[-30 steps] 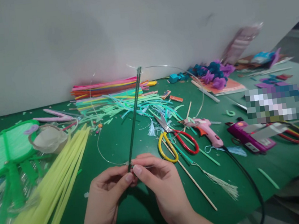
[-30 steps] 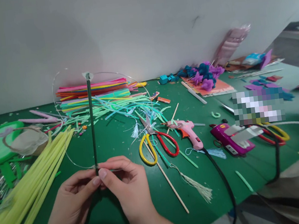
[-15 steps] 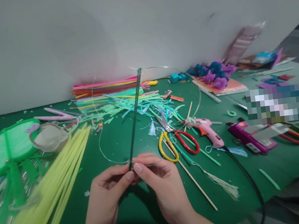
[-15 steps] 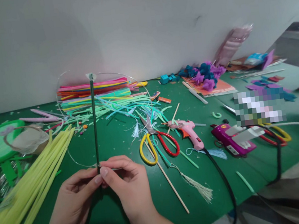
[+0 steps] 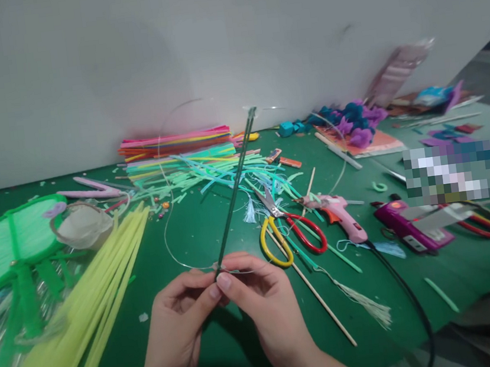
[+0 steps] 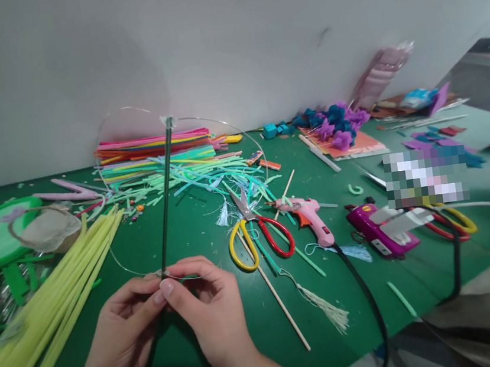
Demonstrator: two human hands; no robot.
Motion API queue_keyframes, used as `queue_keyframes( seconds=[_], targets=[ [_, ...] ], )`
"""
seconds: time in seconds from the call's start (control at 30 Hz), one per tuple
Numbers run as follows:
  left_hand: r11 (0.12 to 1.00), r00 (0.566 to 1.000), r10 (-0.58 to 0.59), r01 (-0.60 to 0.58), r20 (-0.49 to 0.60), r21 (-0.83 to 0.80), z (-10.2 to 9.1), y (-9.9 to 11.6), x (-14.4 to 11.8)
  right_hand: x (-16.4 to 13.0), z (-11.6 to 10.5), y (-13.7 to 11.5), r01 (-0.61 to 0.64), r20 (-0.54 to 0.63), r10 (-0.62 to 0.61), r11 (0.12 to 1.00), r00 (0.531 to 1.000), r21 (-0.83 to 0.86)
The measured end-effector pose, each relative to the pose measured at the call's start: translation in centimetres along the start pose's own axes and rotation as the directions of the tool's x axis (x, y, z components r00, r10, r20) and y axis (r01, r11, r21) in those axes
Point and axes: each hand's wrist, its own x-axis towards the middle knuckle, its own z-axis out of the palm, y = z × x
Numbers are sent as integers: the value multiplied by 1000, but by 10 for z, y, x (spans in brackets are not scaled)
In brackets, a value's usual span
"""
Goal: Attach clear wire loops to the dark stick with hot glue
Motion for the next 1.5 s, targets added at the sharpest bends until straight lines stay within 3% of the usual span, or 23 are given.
queue_keyframes(
  seconds=[0.33, 0.57, 0.8, 0.97, 1.03, 1.13, 1.2, 1.37, 1.5],
  targets=[
    [994, 996, -90, 90, -3, -64, -2, 8, 0, -4, -6, -3, -67, 168, 72, 997, 983, -36],
    [993, 993, -114, 114, 12, -34, -6, 8, -1, -5, -8, -4, -111, 168, 116, 993, 979, -41],
    [994, 995, -104, 104, -5, 29, -15, 12, 1, -4, -34, -27, -166, 33, 172, 977, 985, -132],
    [990, 999, -36, 38, -22, 133, -11, 16, -3, 7, -55, -67, -17, -157, -15, 979, 987, -202],
    [980, 998, 29, -16, -61, 198, -9, 16, -6, 16, -61, -89, 73, -165, -110, 974, 980, -213],
    [945, 991, 113, -85, -73, 316, -11, 17, -6, 31, -69, -125, 202, -103, -234, 946, 967, -253],
    [912, 987, 146, -109, -64, 395, -17, 18, -4, 38, -70, -145, 248, 1, -263, 907, 965, -341],
    [845, 998, 60, -50, -1, 532, -30, 23, 3, 48, -62, -164, 255, 307, -83, 775, 948, -578],
    [830, 997, 72, -50, -18, 555, -29, 25, 2, 51, -56, -161, 285, 435, -42, 811, 899, -511]
  ],
)
